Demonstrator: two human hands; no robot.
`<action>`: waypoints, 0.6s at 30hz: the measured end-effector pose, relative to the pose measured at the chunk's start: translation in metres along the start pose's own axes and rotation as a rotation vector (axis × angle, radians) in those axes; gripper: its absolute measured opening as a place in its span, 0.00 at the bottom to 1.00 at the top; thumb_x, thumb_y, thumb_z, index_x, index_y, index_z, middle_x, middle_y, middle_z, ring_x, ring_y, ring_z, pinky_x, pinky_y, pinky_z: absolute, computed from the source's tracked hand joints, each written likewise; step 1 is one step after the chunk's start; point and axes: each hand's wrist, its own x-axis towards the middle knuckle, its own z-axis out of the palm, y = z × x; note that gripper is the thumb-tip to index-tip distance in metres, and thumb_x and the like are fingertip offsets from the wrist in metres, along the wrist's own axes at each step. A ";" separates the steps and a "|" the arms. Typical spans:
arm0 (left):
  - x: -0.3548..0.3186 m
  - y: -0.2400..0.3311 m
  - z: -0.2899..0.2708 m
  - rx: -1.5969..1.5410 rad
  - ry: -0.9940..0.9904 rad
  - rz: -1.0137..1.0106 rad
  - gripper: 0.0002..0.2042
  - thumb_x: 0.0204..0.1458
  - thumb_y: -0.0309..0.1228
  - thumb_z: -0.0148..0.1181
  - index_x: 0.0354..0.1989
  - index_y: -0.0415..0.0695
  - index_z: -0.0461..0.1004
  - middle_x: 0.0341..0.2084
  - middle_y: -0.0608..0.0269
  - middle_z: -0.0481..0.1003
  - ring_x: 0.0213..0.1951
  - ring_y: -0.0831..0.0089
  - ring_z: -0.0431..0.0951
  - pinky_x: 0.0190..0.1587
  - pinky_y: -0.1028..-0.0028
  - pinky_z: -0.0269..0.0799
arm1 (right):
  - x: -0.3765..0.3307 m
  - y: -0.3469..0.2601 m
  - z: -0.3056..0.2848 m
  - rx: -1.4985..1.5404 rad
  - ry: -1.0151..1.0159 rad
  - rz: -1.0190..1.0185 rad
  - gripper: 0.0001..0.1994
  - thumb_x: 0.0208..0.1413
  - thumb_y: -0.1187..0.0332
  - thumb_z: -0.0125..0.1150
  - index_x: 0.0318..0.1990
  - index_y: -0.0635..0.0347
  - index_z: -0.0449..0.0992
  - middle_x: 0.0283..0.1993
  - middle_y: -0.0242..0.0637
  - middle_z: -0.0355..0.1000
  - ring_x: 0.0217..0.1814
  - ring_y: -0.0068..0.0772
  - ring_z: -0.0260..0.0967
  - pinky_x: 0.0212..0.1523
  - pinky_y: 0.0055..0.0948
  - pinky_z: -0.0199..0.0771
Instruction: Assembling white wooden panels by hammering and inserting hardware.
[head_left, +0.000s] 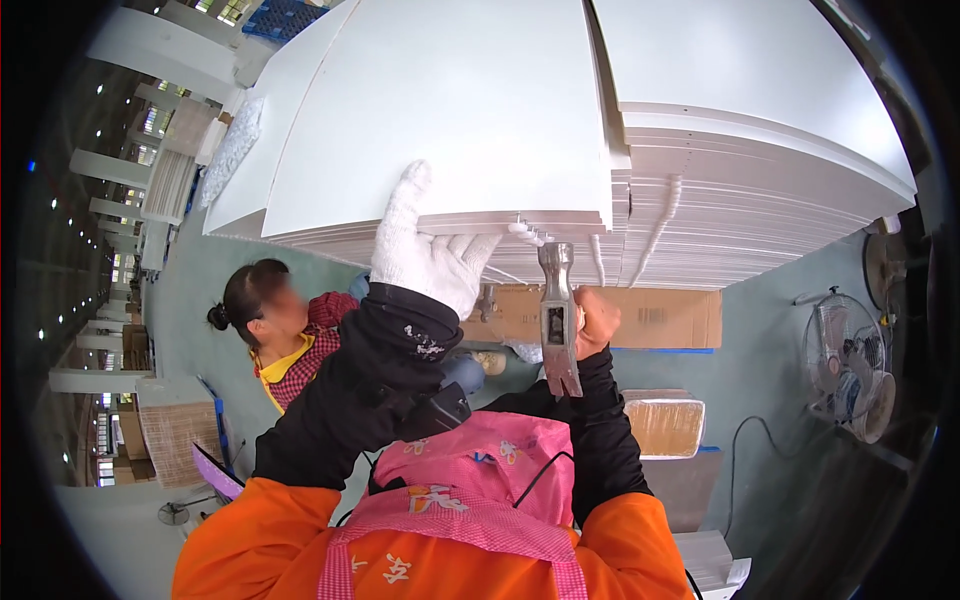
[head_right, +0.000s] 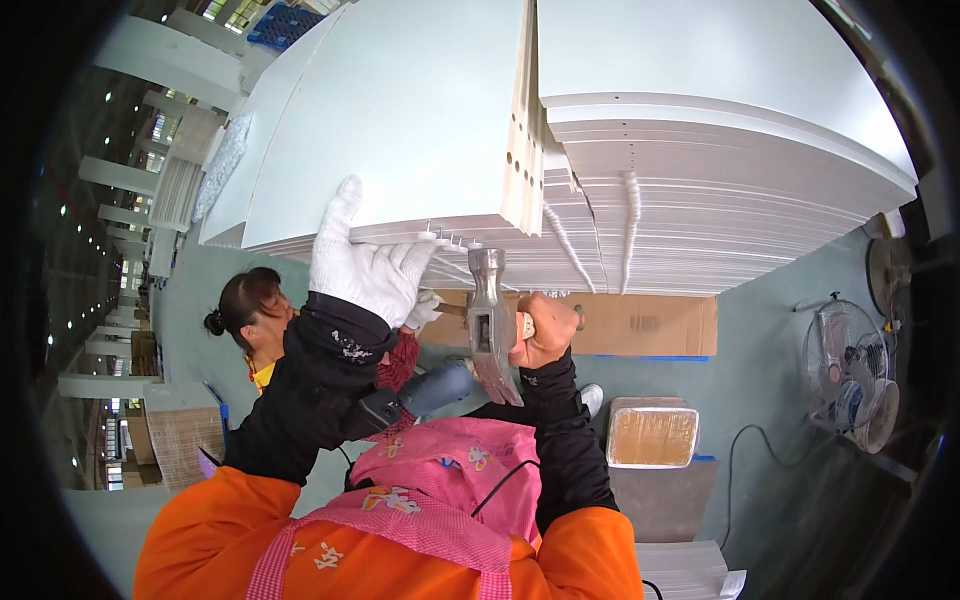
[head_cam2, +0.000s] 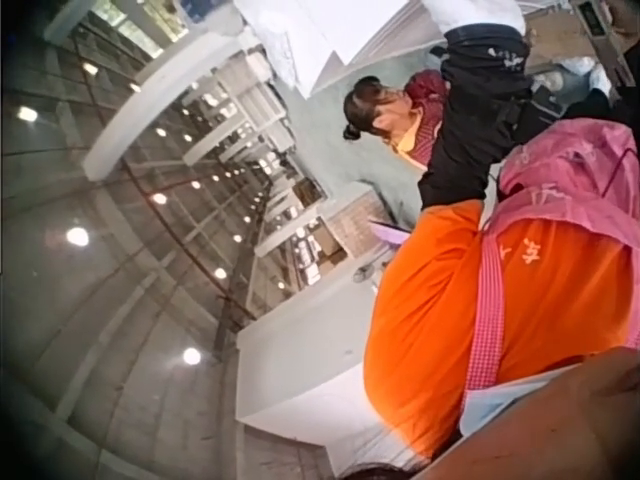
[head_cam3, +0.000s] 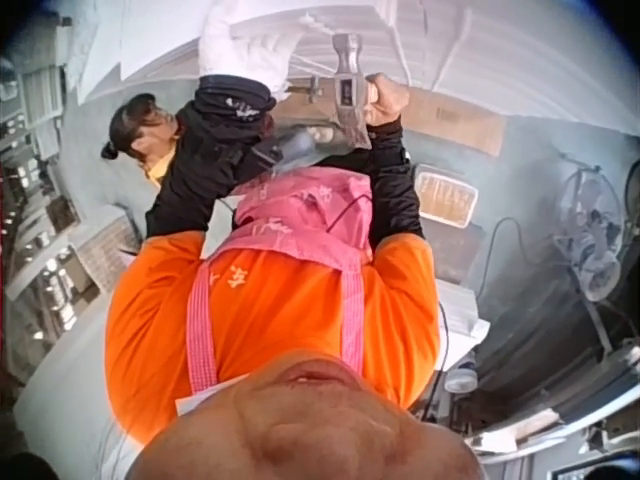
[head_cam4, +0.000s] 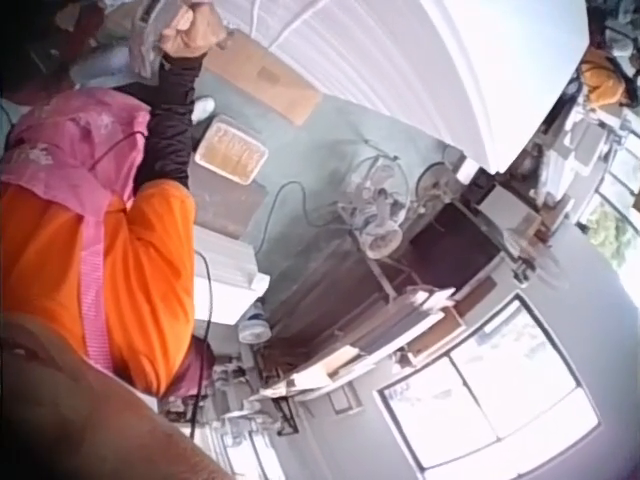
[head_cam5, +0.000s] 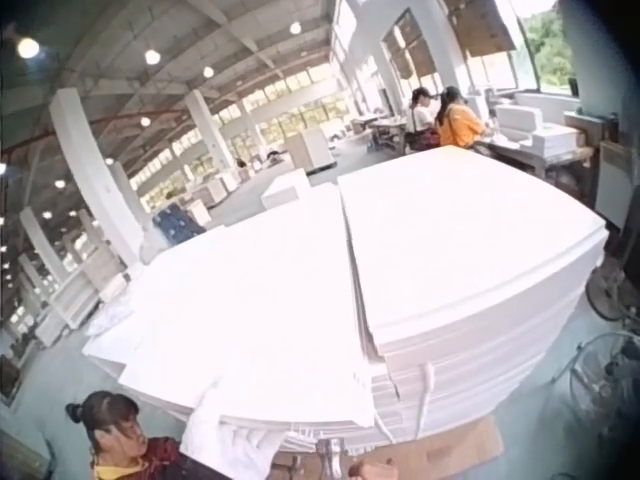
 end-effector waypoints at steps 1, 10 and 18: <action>0.001 0.002 0.001 0.002 0.000 0.005 0.35 0.43 0.44 0.65 0.53 0.34 0.58 0.51 0.50 0.61 0.51 0.60 0.66 0.54 0.63 0.66 | -0.002 0.000 0.001 0.005 0.002 -0.002 0.17 0.44 0.57 0.60 0.18 0.62 0.65 0.12 0.36 0.55 0.12 0.36 0.58 0.15 0.29 0.54; -0.004 -0.001 0.002 0.004 0.018 0.019 0.33 0.43 0.44 0.65 0.52 0.35 0.60 0.51 0.50 0.62 0.51 0.61 0.67 0.52 0.64 0.68 | -0.005 -0.004 -0.002 0.036 0.062 -0.076 0.17 0.45 0.58 0.57 0.18 0.63 0.66 0.13 0.36 0.56 0.13 0.36 0.59 0.15 0.30 0.54; -0.005 -0.001 0.005 0.006 0.024 -0.007 0.33 0.44 0.45 0.63 0.53 0.36 0.59 0.51 0.51 0.62 0.53 0.60 0.65 0.54 0.63 0.65 | -0.004 -0.005 0.003 0.016 0.012 -0.060 0.24 0.43 0.46 0.59 0.19 0.62 0.65 0.13 0.37 0.55 0.13 0.40 0.58 0.15 0.33 0.54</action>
